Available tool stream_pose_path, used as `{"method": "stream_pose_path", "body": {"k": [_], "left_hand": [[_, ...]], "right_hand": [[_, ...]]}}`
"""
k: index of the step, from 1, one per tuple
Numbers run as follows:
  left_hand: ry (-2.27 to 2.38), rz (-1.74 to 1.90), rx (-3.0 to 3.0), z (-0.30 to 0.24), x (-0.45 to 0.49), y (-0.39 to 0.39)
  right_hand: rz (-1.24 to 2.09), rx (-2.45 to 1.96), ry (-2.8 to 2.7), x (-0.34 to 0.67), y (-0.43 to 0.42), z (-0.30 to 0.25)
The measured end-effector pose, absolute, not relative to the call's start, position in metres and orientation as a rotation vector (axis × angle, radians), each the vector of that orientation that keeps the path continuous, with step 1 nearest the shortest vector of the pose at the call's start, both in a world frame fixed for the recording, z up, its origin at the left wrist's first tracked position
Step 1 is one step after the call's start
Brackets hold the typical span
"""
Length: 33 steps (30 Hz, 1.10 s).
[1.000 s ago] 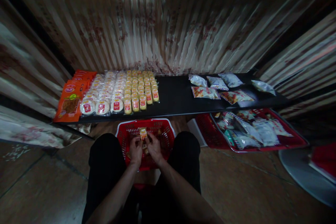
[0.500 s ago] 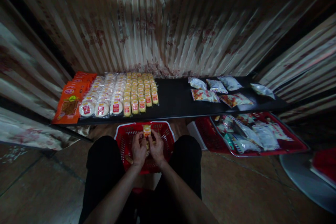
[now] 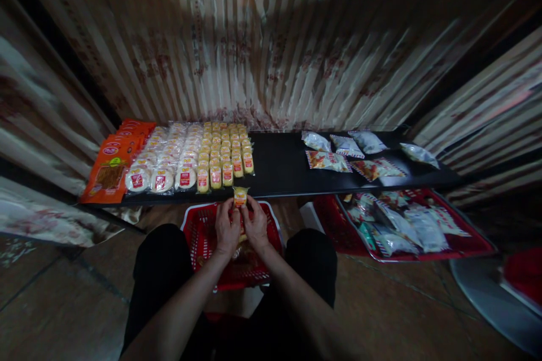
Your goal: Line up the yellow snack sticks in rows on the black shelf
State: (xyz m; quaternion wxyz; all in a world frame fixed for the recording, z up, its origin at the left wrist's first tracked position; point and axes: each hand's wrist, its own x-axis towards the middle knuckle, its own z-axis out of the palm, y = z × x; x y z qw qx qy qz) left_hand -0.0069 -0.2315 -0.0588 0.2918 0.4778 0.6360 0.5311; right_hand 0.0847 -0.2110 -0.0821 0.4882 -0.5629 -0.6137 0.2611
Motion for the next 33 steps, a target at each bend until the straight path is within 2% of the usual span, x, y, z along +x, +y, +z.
{"method": "stream_pose_path", "body": {"k": [13, 23, 33], "left_hand": [[1.662, 1.391, 1.327, -0.049, 0.009, -0.197], [1.794, 1.133, 1.431, -0.041, 0.021, -0.184], [1.682, 1.174, 1.480, -0.055, 0.029, -0.174]], "right_hand": [[0.718, -1.313, -1.604, 0.104, -0.160, -0.059], [0.605, -1.383, -1.574, 0.112, -0.146, -0.067], [0.579, -1.415, -1.518, 0.115, -0.134, -0.071]]}}
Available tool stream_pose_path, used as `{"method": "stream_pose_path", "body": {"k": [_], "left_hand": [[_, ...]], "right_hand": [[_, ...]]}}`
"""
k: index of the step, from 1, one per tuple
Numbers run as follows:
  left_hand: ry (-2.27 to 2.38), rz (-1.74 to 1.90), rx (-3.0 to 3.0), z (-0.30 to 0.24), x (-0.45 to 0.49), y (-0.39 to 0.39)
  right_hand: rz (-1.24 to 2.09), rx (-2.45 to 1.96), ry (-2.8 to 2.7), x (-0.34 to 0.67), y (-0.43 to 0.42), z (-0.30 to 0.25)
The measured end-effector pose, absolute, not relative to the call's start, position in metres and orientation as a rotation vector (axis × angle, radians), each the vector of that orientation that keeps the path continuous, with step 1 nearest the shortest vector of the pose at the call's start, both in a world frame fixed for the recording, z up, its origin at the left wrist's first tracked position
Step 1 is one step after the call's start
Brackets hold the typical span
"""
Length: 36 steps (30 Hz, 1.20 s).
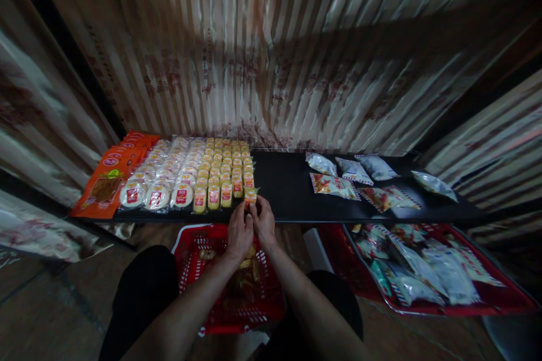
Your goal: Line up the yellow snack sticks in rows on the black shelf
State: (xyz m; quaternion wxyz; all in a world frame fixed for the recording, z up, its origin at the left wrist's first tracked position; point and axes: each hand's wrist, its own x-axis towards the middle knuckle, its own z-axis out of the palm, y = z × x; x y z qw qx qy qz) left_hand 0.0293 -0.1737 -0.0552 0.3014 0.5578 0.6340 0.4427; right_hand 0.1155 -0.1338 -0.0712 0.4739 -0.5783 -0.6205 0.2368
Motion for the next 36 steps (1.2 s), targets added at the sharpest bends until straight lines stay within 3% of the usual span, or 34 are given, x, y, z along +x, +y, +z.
{"method": "stream_pose_path", "body": {"k": [36], "left_hand": [[1.735, 1.008, 1.921, -0.073, 0.032, -0.159]], "right_hand": [[0.498, -1.513, -1.503, 0.118, -0.102, -0.072]]}}
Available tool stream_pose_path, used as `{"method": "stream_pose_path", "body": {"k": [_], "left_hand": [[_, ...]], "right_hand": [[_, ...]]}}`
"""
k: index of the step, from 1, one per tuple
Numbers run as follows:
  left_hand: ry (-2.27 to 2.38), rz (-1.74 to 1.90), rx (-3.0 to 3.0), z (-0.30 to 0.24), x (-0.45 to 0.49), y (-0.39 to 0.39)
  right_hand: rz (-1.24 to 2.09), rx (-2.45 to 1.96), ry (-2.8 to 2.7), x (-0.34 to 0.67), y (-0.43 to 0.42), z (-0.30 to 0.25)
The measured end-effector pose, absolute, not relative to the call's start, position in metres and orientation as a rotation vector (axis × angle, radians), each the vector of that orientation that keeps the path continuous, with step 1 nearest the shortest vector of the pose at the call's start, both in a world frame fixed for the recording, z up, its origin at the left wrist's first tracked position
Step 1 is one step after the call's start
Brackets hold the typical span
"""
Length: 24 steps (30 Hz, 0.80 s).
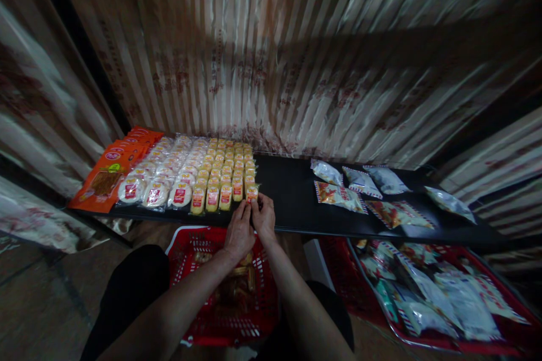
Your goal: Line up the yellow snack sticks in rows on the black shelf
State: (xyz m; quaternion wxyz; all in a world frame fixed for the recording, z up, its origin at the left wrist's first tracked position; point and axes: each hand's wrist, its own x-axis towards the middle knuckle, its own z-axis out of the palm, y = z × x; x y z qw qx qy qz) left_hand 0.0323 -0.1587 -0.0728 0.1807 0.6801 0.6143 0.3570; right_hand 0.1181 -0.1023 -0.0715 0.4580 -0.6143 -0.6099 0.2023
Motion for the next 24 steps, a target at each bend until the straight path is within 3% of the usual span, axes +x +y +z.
{"method": "stream_pose_path", "body": {"k": [24], "left_hand": [[1.692, 0.876, 2.385, -0.083, 0.019, -0.152]], "right_hand": [[0.579, -1.506, -1.490, 0.119, -0.090, -0.077]]}}
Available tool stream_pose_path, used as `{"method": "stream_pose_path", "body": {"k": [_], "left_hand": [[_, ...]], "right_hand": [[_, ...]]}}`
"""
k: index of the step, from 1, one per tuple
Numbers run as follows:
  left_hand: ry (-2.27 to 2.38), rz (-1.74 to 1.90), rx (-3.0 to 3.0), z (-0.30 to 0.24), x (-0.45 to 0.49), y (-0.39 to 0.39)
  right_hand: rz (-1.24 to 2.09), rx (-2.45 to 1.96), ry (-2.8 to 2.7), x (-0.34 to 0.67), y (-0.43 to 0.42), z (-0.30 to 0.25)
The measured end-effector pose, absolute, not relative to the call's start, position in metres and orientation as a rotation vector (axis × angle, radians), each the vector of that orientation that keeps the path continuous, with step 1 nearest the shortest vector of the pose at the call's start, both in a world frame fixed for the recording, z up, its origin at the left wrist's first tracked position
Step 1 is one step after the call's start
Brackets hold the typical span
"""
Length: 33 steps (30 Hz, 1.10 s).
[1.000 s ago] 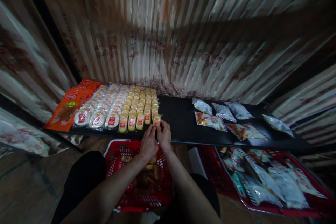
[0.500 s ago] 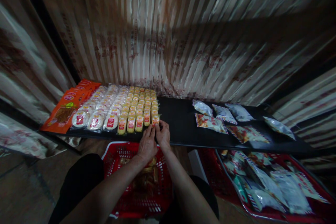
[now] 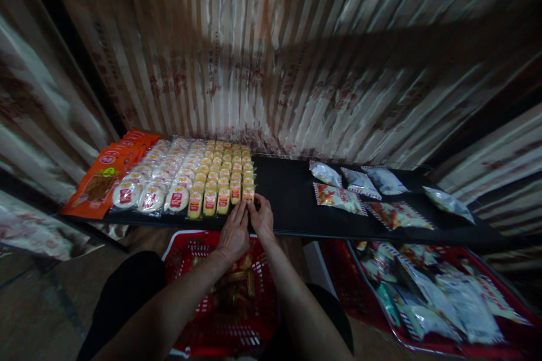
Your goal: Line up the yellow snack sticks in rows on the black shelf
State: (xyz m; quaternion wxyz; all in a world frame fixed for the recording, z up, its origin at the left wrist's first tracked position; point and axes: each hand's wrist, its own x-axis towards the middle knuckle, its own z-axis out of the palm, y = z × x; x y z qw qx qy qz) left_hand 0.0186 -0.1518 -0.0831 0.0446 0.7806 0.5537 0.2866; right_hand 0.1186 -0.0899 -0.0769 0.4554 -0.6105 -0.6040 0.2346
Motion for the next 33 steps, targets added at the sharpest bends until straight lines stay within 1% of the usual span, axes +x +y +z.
{"method": "stream_pose_path", "body": {"k": [8, 12, 19, 28, 33], "left_hand": [[1.701, 0.893, 2.373, -0.082, 0.020, -0.152], [1.707, 0.880, 2.371, -0.082, 0.019, -0.152], [1.697, 0.985, 2.337, -0.091, 0.019, -0.150], [1.665, 0.982, 2.310, -0.091, 0.017, -0.149], [1.626, 1.008, 2.310, -0.087, 0.016, -0.149]], "right_hand": [[0.633, -1.470, -1.440, 0.119, -0.084, -0.082], [0.738, -1.453, -1.419, 0.116, -0.084, -0.077], [0.833, -1.360, -1.402, 0.106, -0.082, -0.070], [0.872, -1.369, -1.410, 0.102, -0.082, -0.069], [0.907, -1.453, -1.350, 0.101, -0.084, -0.061]]}}
